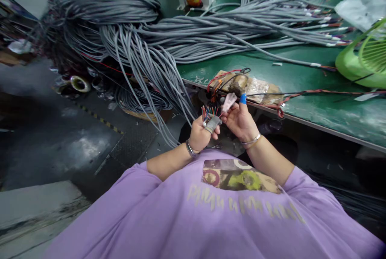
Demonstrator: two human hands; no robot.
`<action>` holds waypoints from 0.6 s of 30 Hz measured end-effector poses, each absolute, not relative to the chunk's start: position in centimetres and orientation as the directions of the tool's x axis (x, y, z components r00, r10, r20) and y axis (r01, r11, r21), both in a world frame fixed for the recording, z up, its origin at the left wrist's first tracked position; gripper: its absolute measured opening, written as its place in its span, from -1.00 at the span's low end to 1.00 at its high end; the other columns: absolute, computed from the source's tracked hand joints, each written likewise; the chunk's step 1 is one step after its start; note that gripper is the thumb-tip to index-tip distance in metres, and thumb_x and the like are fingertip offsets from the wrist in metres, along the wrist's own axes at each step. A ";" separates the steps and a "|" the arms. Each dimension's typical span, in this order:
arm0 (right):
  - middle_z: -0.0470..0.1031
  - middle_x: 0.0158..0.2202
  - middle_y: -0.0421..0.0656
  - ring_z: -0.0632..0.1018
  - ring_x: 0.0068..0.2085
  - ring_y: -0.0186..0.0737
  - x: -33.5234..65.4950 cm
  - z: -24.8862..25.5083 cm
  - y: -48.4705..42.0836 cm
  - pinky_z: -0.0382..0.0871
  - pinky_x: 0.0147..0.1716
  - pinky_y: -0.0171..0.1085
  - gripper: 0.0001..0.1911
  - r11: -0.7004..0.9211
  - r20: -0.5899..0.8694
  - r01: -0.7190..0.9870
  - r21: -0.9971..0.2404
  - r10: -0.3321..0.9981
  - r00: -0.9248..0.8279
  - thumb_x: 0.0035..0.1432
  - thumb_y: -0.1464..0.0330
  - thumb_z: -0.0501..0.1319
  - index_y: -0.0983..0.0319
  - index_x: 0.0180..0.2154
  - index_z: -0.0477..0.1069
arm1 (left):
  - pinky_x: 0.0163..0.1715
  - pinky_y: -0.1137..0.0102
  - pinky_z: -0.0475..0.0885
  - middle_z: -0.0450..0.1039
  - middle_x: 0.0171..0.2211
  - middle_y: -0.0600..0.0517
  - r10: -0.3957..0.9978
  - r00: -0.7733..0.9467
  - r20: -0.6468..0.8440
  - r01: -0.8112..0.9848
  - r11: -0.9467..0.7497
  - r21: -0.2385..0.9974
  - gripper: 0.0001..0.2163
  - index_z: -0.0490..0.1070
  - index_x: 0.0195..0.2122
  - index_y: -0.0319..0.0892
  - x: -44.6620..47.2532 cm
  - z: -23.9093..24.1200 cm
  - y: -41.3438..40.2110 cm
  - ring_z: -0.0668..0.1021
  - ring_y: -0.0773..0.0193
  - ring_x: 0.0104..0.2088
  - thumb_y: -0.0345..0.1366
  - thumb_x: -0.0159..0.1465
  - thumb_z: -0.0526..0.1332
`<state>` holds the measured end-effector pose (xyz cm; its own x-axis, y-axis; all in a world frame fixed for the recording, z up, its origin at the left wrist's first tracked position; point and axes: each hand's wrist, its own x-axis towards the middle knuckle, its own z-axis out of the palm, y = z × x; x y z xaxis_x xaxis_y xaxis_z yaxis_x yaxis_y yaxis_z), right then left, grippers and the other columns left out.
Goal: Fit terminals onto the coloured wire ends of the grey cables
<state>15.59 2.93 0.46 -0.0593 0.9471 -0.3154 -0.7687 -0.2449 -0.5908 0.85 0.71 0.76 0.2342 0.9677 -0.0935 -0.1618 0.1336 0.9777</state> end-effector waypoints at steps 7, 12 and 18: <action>0.49 -0.46 -0.25 0.41 -0.52 -0.41 17.1 0.0 2.1 0.25 -0.56 -0.39 -0.50 -0.280 -0.357 -0.751 -0.598 0.932 -0.062 0.05 -0.13 0.32 0.17 -0.39 0.41 | -0.76 0.55 0.20 0.42 -0.66 0.15 0.899 0.314 -0.306 -0.238 0.387 0.891 -0.54 0.35 -0.40 -0.19 0.0 0.6 1.6 0.40 0.44 -0.74 0.09 -0.01 0.42; 0.49 -0.47 -0.25 0.42 -0.52 -0.42 17.7 -0.2 1.4 0.26 -0.56 -0.41 -0.53 -0.298 -0.383 -0.707 -0.642 0.923 -0.041 -0.01 -0.08 0.40 0.19 -0.41 0.42 | -0.60 0.48 0.39 0.53 -0.54 0.05 0.853 0.434 -0.288 -0.284 0.433 0.855 -0.51 0.40 -0.34 -0.20 0.1 0.4 1.9 0.58 0.30 -0.57 0.13 -0.02 0.41; 0.52 -0.45 -0.24 0.44 -0.48 -0.44 19.7 -1.4 0.1 0.32 -0.50 -0.42 -0.44 -0.206 -0.311 -0.499 -0.842 0.941 0.137 -0.25 -0.08 0.50 0.22 -0.39 0.50 | -0.26 0.43 0.49 0.62 -0.13 -0.14 0.880 0.441 -0.178 -0.321 0.339 0.884 -0.55 0.48 -0.14 -0.21 0.4 0.0 2.1 0.65 0.19 -0.13 0.06 0.14 0.34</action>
